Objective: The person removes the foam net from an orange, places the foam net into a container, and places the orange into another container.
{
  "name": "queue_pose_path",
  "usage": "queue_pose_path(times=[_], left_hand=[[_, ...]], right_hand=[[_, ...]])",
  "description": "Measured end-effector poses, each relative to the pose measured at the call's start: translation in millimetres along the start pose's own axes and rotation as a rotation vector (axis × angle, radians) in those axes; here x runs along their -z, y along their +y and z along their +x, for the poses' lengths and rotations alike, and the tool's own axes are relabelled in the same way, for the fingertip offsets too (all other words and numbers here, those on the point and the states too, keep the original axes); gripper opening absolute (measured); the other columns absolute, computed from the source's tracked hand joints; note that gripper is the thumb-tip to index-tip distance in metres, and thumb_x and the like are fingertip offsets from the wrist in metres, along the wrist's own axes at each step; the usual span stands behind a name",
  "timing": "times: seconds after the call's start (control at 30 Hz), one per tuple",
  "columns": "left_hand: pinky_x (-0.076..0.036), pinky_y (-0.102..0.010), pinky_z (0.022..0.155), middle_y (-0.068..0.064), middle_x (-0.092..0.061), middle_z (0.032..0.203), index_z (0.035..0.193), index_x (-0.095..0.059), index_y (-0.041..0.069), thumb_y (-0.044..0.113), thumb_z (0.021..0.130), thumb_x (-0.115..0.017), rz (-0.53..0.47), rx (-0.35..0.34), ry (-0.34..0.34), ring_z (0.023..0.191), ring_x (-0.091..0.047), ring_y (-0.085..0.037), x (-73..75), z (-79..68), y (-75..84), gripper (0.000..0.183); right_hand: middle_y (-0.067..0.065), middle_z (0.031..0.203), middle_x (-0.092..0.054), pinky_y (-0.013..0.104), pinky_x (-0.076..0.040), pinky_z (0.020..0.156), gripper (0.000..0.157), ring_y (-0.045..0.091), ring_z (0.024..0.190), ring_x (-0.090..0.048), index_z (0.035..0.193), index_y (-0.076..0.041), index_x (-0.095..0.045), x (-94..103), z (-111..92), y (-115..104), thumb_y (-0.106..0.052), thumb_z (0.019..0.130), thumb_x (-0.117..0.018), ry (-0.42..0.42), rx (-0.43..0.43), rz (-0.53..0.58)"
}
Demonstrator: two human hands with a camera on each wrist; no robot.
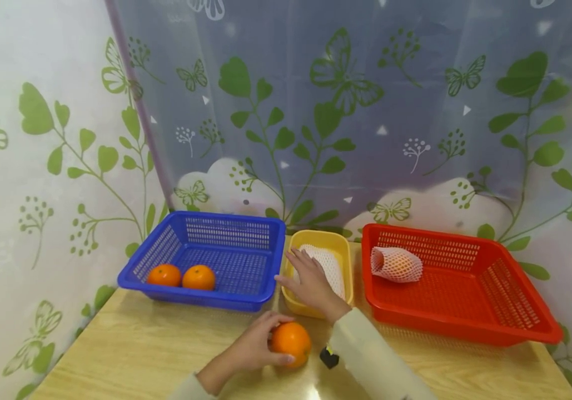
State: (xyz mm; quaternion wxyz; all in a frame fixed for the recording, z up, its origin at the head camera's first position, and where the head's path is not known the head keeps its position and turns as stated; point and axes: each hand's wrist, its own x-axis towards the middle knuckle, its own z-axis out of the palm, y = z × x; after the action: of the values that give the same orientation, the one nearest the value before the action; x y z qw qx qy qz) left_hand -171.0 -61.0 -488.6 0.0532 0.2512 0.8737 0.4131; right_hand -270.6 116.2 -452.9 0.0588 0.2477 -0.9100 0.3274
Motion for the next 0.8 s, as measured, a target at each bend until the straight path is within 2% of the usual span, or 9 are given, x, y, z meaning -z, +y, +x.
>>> queue_pose_path(times=[0.13,0.27,0.4,0.57,0.7,0.8], left_hand=[[-0.049,-0.038,0.093,-0.002,-0.057,0.122,0.125,-0.055,0.013,0.037,0.073,-0.085,0.000,0.036,-0.017,0.108,-0.055,-0.016,3.8,-1.7,0.3,0.065],[-0.050,-0.039,0.091,-0.003,-0.060,0.119,0.123,-0.052,0.015,0.041,0.072,-0.085,0.051,0.071,-0.022,0.107,-0.057,-0.018,7.2,-2.3,1.5,0.066],[-0.050,-0.037,0.090,0.001,-0.061,0.119,0.124,-0.052,0.017,0.038,0.072,-0.085,0.059,0.028,-0.061,0.107,-0.057,-0.016,11.9,-2.0,0.6,0.065],[-0.048,-0.027,0.089,0.006,-0.059,0.124,0.129,-0.056,0.020,0.035,0.074,-0.083,-0.009,-0.071,-0.206,0.107,-0.054,-0.008,22.4,-4.4,-3.9,0.063],[-0.046,-0.023,0.090,0.004,-0.057,0.126,0.133,-0.055,0.017,0.025,0.080,-0.079,-0.132,-0.135,-0.353,0.109,-0.052,-0.005,37.4,-6.0,-0.9,0.059],[-0.047,-0.025,0.091,0.007,-0.056,0.123,0.133,-0.055,0.018,0.024,0.083,-0.077,-0.241,-0.133,-0.442,0.108,-0.054,-0.006,50.7,-4.5,2.6,0.055]], right_hand=[[0.013,0.156,-0.030,0.062,-0.014,0.114,0.070,0.039,0.145,-0.019,0.149,-0.011,-0.038,-2.8,5.0,-5.1,-0.045,0.092,-0.062,-0.066,0.025,0.015],[0.007,0.157,-0.030,0.060,-0.014,0.114,0.074,0.037,0.145,-0.018,0.148,-0.009,-0.039,-5.9,7.4,-10.9,-0.051,0.091,-0.060,-0.128,0.025,0.004],[0.007,0.155,-0.034,0.058,-0.014,0.115,0.073,0.037,0.144,-0.022,0.146,-0.005,-0.042,-5.6,6.5,-15.0,-0.050,0.091,-0.060,-0.147,0.035,-0.006],[0.008,0.155,-0.035,0.058,-0.014,0.116,0.073,0.035,0.142,-0.028,0.145,-0.004,-0.042,-4.8,7.4,-17.8,-0.049,0.092,-0.061,-0.160,0.032,-0.002],[0.008,0.155,-0.034,0.058,-0.015,0.115,0.073,0.032,0.142,-0.030,0.146,-0.004,-0.042,-4.2,7.0,-20.0,-0.049,0.091,-0.061,-0.167,0.013,-0.001],[0.008,0.155,-0.033,0.058,-0.015,0.115,0.072,0.031,0.142,-0.030,0.146,-0.005,-0.042,-2.2,6.7,-23.0,-0.047,0.091,-0.062,-0.168,0.003,-0.004]])
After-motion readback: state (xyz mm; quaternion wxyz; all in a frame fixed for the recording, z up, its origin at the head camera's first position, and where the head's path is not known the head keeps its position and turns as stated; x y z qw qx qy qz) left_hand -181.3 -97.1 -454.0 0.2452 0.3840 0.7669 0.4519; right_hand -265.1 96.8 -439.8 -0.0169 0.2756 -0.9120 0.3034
